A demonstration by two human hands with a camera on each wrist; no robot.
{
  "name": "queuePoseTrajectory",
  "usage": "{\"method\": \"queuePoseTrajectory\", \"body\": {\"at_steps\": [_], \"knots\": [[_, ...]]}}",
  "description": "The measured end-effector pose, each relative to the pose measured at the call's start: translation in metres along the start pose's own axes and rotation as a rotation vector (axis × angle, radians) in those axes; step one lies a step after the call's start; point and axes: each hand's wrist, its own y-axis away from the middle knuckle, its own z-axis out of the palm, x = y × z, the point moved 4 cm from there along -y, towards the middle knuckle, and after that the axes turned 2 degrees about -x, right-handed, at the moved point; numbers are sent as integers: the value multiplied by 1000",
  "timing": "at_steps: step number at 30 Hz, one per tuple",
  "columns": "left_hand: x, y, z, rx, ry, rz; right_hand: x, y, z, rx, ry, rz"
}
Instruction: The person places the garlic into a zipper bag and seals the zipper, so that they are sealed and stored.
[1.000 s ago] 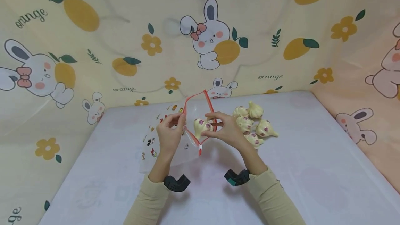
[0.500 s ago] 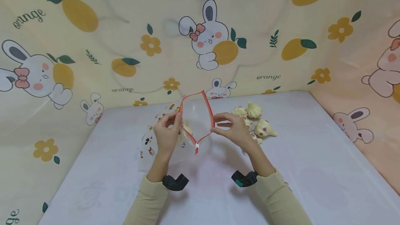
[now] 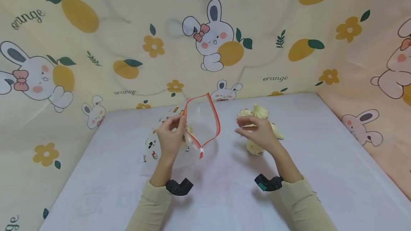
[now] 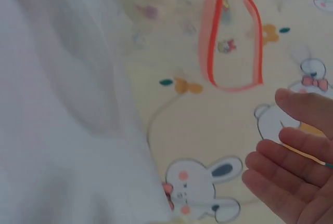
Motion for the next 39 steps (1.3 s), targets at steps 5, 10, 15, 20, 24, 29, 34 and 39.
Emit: {"method": "queuePoseTrajectory", "body": {"at_steps": [5, 10, 15, 20, 24, 29, 34, 39], "knots": [[0, 0, 1, -5, 0, -20, 11, 6, -14, -19, 30, 28], [1, 0, 1, -7, -6, -25, 23, 10, -23, -44, 40, -7], [2, 1, 1, -6, -3, -18, 34, 14, -28, -120, 78, -2], [3, 2, 3, -9, 7, -14, 44, 17, -33, -187, 90, 22], [2, 2, 4, -11, 11, -18, 51, 17, -34, -233, 41, 4], [1, 3, 3, -21, -3, -13, 57, 18, -34, -282, 24, 50], [1, 4, 4, -32, -10, -19, 64, 20, -32, -336, 37, 108], [1, 4, 4, -30, -4, -22, 70, 21, -30, -375, 59, 131]]}}
